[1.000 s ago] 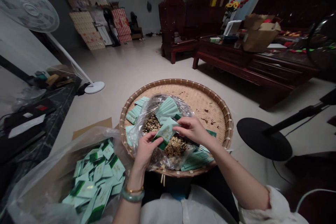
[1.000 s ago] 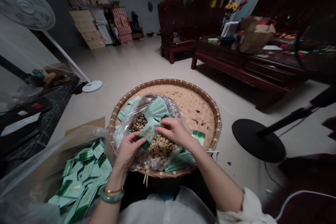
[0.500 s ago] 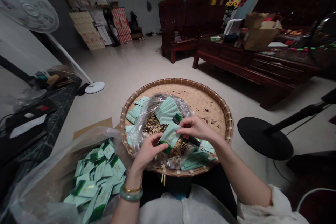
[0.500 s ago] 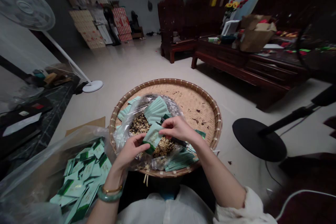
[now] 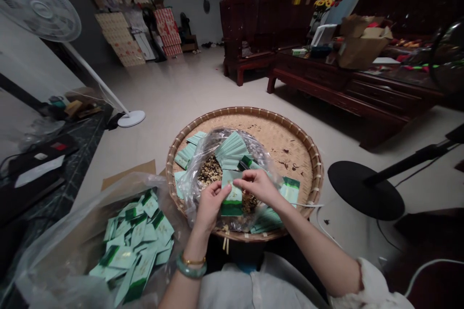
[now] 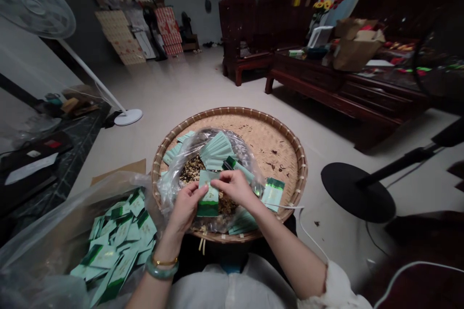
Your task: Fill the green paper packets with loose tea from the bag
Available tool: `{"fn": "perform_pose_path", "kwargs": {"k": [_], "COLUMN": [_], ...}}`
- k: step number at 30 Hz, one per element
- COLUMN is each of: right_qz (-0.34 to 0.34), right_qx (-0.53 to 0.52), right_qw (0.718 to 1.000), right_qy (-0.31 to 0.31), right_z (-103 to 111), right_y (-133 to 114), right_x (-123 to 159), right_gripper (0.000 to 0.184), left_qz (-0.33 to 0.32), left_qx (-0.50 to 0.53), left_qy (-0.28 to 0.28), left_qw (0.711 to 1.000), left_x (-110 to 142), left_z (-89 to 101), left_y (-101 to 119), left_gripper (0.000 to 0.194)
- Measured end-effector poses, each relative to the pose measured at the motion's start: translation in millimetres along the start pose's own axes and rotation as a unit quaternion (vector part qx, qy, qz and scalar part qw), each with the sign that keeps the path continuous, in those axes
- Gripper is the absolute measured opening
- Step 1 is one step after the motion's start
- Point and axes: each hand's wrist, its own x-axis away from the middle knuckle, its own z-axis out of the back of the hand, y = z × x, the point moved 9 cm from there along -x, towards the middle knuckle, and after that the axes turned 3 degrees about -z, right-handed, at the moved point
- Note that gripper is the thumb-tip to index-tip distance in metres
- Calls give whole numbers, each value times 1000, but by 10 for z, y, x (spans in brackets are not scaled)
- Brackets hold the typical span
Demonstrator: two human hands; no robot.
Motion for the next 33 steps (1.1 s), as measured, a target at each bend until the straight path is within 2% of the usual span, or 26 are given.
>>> {"fn": "perform_pose_path", "kwargs": {"k": [5, 9, 11, 13, 14, 16, 18, 21, 23, 25, 27, 31, 33], "right_qz": [27, -3, -5, 33, 58, 92, 78, 52, 44, 39, 40, 34, -9], "right_qx": [17, -10, -13, 47, 107, 263, 393, 495, 512, 498, 449, 264, 153], "right_qw": [999, 1000, 999, 995, 987, 951, 906, 859, 850, 859, 885, 957, 986], "right_qy": [20, 19, 35, 80, 105, 137, 136, 123, 116, 111, 113, 112, 71], "right_z": [5, -9, 49, 189, 263, 352, 373, 334, 294, 289, 349, 618, 684], "right_y": [-42, 57, 100, 83, 66, 65, 169, 320, 370, 386, 365, 243, 216], "right_x": [18, 12, 10, 33, 60, 128, 174, 206, 191, 151, 111, 95, 111], "right_gripper": [42, 42, 38, 32, 29, 26, 40, 56, 56, 52, 48, 44, 44], "left_qz": [6, 15, 26, 37, 40, 39, 37, 37, 40, 45, 50, 46, 41], "left_qx": [-54, -62, -57, -40, -32, -23, -22, -21, -17, -12, -7, -10, -21], "left_qy": [-11, -23, -22, -9, -3, 5, 7, 9, 9, 11, 14, 22, 21], "left_qw": [998, 998, 998, 998, 999, 999, 999, 999, 999, 999, 999, 999, 999], "left_x": [13, 29, 33, 30, 26, 16, 9, 16, 30, 44, 51, 35, 24], "left_z": [-18, -52, -55, -28, -11, 20, 38, 37, 25, 24, 43, 117, 129], "left_y": [12, -48, -93, -124, -130, -122, -103, -79, -68, -63, -67, -86, -94], "left_gripper": [37, 40, 41, 42, 42, 41, 40, 41, 42, 44, 46, 45, 43]}}
